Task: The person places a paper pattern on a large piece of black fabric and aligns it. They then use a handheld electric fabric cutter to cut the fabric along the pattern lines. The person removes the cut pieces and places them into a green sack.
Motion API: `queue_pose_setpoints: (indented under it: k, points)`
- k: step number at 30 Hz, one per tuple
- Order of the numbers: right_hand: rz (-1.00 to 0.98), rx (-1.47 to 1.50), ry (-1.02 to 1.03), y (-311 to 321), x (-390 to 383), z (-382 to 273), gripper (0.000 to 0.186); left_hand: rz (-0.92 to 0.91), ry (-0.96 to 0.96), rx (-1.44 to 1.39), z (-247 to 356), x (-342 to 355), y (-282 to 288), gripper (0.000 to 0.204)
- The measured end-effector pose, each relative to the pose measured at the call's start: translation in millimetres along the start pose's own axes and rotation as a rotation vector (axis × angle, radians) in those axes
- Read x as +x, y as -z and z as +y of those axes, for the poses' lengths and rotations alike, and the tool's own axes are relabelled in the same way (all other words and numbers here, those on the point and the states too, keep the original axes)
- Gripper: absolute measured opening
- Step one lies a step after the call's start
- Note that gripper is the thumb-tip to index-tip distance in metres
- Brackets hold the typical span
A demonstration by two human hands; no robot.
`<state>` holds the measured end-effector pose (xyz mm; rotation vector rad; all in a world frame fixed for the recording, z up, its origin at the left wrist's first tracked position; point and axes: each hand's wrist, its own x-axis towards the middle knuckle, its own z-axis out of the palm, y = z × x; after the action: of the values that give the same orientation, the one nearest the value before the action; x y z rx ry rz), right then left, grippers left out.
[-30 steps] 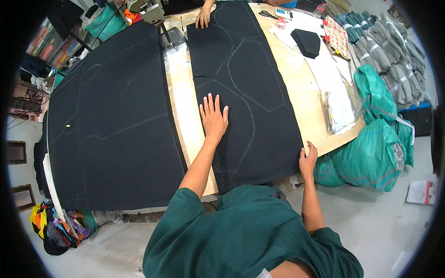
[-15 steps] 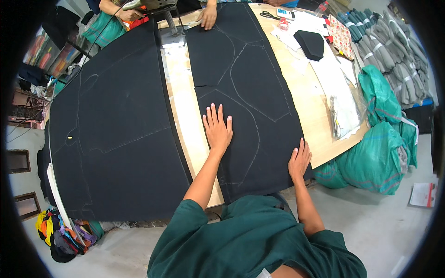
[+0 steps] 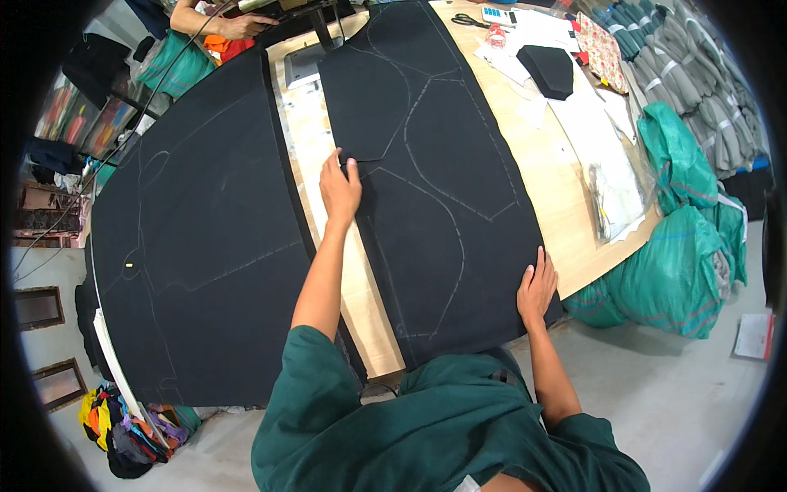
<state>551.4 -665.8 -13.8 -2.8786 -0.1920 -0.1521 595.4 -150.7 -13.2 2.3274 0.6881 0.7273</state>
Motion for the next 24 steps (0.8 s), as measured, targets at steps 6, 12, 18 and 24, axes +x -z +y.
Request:
queue_pose_setpoints:
  k: [6, 12, 18, 24]
  points:
    - [0.000, 0.009, -0.016, 5, 0, -5, 0.058, -0.107, 0.555, -0.212, -48, 72, -23, 0.073]
    - [-0.021, -0.013, -0.040, 4, 4, -8, 0.057, -0.434, 0.714, -0.467, -92, 130, -32, 0.068]
    - [-0.012, -0.029, -0.055, 4, 2, -4, 0.057, -0.408, 0.791, -0.419, -59, 152, -39, 0.053]
    - [-0.020, -0.006, -0.064, 3, 5, -7, 0.058, -0.374, 0.746, -0.425, -63, 177, -49, 0.058]
